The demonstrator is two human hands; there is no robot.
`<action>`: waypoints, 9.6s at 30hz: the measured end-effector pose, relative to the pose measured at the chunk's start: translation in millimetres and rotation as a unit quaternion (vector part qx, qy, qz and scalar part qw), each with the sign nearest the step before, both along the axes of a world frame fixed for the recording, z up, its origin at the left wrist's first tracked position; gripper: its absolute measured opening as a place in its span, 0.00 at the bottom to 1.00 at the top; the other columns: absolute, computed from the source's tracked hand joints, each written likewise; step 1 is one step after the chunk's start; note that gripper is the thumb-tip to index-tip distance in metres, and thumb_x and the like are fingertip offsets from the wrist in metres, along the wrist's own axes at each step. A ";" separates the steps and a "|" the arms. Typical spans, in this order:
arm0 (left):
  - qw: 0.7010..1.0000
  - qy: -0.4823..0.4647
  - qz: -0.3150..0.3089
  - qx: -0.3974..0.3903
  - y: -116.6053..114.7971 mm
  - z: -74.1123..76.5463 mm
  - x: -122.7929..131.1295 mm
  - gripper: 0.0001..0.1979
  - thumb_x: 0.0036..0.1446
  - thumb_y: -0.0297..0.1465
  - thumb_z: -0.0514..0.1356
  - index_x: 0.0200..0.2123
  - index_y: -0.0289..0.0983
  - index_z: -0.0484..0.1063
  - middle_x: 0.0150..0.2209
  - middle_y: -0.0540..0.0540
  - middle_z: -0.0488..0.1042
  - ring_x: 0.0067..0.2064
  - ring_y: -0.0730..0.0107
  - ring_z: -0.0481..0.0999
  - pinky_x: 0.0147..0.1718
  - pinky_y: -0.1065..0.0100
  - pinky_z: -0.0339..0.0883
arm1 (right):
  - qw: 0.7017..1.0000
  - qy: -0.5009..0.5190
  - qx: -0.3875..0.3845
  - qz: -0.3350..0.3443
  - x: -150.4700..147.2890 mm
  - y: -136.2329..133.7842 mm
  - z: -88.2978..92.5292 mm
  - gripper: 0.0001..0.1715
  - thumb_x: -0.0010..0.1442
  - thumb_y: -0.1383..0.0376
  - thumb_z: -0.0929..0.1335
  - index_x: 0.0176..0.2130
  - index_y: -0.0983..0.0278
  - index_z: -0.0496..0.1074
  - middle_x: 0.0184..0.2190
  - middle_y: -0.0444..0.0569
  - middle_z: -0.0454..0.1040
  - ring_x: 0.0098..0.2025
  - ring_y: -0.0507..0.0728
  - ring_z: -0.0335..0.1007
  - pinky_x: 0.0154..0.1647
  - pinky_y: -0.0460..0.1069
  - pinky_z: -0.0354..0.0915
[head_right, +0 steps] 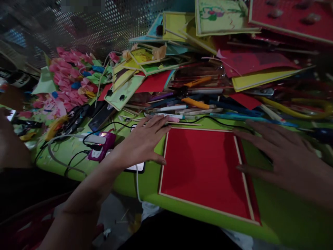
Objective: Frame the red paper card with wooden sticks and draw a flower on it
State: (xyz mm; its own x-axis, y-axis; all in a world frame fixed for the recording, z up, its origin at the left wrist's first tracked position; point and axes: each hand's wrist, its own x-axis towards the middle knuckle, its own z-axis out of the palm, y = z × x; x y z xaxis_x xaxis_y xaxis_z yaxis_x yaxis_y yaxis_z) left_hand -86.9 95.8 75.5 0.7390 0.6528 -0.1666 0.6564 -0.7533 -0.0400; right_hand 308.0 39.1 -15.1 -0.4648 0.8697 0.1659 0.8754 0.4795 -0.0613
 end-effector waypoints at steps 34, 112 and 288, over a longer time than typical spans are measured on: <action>0.999 0.010 -0.006 -0.033 5.0 -8.7 -1.0 0.59 0.44 0.64 0.63 0.70 0.34 0.53 0.74 0.36 0.45 0.75 0.47 0.43 0.71 0.45 0.39 | 0.993 0.000 -0.096 -0.065 -22.5 -6.1 31.3 0.56 0.52 0.31 0.66 0.71 0.49 0.54 0.74 0.56 0.51 0.73 0.74 0.48 0.66 0.72 0.54; 1.000 -0.020 0.009 0.001 13.3 0.0 -3.4 0.44 0.50 0.57 0.63 0.65 0.40 0.63 0.61 0.37 0.67 0.61 0.45 0.64 0.59 0.47 0.61 | 0.991 0.018 -0.120 -0.058 -30.5 -9.7 38.0 0.56 0.52 0.34 0.69 0.70 0.54 0.58 0.73 0.58 0.53 0.72 0.77 0.48 0.67 0.73 0.51; 0.930 -0.262 -0.062 0.252 -64.9 -99.0 33.5 0.21 0.61 0.50 0.59 0.55 0.53 0.71 0.55 0.58 0.78 0.54 0.76 0.77 0.55 0.73 0.67 | 0.936 0.340 0.094 0.003 -95.6 10.2 55.5 0.09 0.66 0.63 0.65 0.38 0.55 0.76 0.35 0.50 0.81 0.37 0.62 0.79 0.36 0.55 0.75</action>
